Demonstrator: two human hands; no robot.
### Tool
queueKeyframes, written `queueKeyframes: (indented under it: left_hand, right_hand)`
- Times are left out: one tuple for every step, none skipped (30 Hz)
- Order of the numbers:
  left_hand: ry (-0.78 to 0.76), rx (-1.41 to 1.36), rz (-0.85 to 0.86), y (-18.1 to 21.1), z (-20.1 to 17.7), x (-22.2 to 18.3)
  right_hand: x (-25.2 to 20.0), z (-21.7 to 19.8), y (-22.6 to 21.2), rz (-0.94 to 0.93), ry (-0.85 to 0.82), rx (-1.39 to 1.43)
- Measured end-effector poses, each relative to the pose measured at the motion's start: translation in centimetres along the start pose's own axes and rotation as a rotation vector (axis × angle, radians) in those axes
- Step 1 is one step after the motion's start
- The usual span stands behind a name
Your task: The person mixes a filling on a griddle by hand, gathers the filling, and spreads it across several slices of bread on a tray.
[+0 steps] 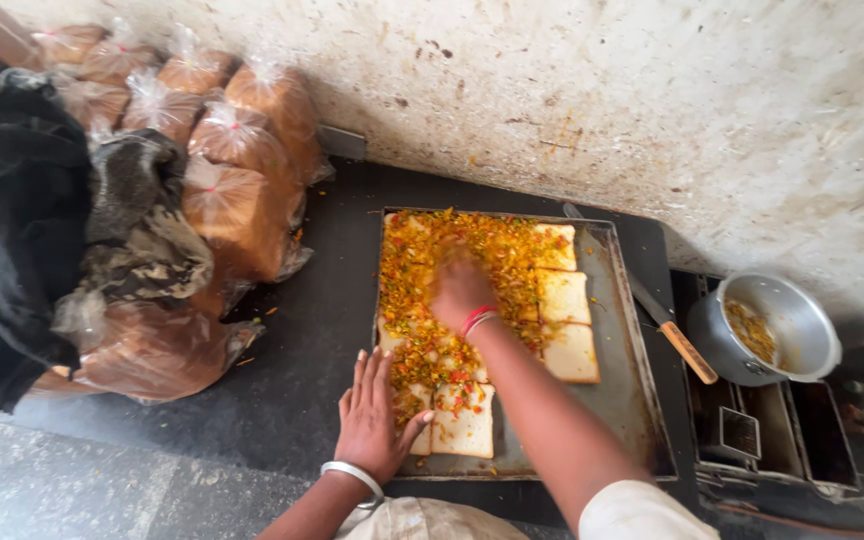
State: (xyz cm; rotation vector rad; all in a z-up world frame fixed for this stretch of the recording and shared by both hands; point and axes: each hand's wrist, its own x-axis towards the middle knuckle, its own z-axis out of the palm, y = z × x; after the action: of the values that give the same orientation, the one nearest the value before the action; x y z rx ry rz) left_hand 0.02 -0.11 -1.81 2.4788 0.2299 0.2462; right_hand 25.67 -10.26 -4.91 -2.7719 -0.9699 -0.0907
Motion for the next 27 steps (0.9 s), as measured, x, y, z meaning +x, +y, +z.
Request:
queueKeyframes:
  left_hand:
    - [-0.007,-0.006,0.003,0.1,0.3,-0.2]
    - [0.001,-0.001,-0.004,0.0,0.3,-0.1]
    - [0.008,0.005,-0.01,-0.1,0.4,0.0]
    - [0.0,0.005,-0.001,-0.2,0.5,0.0]
    - [0.019,0.0,0.005,-0.3,0.5,-0.1]
    - [0.043,-0.007,0.007,-0.3,0.6,0.0]
    - [0.039,-0.01,0.012,-0.3,0.6,0.1]
    - [0.032,-0.001,-0.005,-0.3,0.6,0.1]
    - [0.024,0.008,-0.023,-0.3,0.6,0.1]
    - [0.025,0.004,-0.023,-0.3,0.7,0.1]
    - [0.036,-0.004,-0.016,-0.3,0.7,0.2]
    - [0.047,-0.009,-0.014,-0.3,0.5,0.2]
    - [0.047,-0.01,-0.019,-0.2,0.4,0.4]
    - [0.034,-0.004,-0.031,-0.1,0.4,0.3]
    - [0.02,0.001,-0.042,0.0,0.4,0.3]
    - [0.015,-0.001,-0.05,0.1,0.4,0.3]
    - [0.016,0.001,-0.053,0.1,0.5,0.4]
    - [0.015,0.006,-0.053,0.1,0.5,0.4]
    - [0.007,0.006,-0.059,0.0,0.5,0.4]
    - [0.023,-0.002,-0.047,-0.1,0.6,0.4]
    - [0.038,-0.009,-0.036,-0.2,0.7,0.2]
    - [0.033,-0.01,-0.032,-0.3,0.8,0.2]
    - [0.046,-0.017,-0.028,-0.3,0.8,0.0]
    - [0.064,-0.023,-0.026,-0.3,0.8,0.1]
    - [0.065,-0.025,-0.023,-0.3,0.8,0.3]
    - [0.057,-0.022,-0.031,-0.4,0.8,0.3]
    - [0.048,-0.019,-0.039,-0.4,0.9,0.3]
  right_hand:
    - [-1.4,0.1,-1.3,-0.09,0.084,-0.04]
    - [-3.0,-0.4,-1.6,-0.076,0.086,-0.043]
    - [-4.7,-0.9,-1.8,-0.141,0.12,-0.007]
    - [-5.8,-1.4,-1.7,-0.208,0.154,0.031]
    - [-7.0,-2.3,-0.4,-0.112,0.059,-0.077]
    - [-8.3,-3.4,1.7,-0.02,-0.039,-0.186]
    - [-9.3,-4.0,3.5,0.071,-0.019,-0.173]
    - [-10.1,-4.2,5.3,0.156,0.0,-0.161]
    - [-10.2,-4.0,7.1,0.156,-0.001,-0.165]
    - [-10.0,-3.3,9.0,0.218,0.015,-0.145]
    - [-9.7,-2.5,11.0,0.28,0.032,-0.125]
    - [-8.3,-1.8,13.1,0.276,0.029,-0.125]
    - [-6.2,-1.1,15.2,0.235,0.097,-0.109]
    - [-4.6,-0.5,16.9,0.196,0.16,-0.091]
    - [-3.0,-0.1,18.3,0.193,0.153,-0.09]
    - [-1.5,0.1,19.5,0.166,0.112,-0.083]
    - [-0.9,0.4,20.1,0.139,0.072,-0.075]
    - [-1.3,0.6,20.3,0.141,0.063,-0.072]
    - [-1.9,0.5,20.5,0.071,0.07,-0.019]
    - [-2.6,0.2,20.3,0.006,0.081,0.032]
    - [-4.4,-0.1,19.6,-0.007,0.109,0.075]
    - [-6.9,-0.8,18.5,-0.021,0.145,0.116]
    - [-9.7,-1.5,16.9,-0.027,0.11,0.149]
    - [-12.3,-2.6,15.2,-0.038,0.077,0.18]
    - [-14.9,-3.6,13.1,-0.016,0.084,0.157]
    - [-16.6,-4.3,10.8,0.003,0.089,0.136]
    - [-16.5,-4.8,9.5,0.002,0.087,0.135]
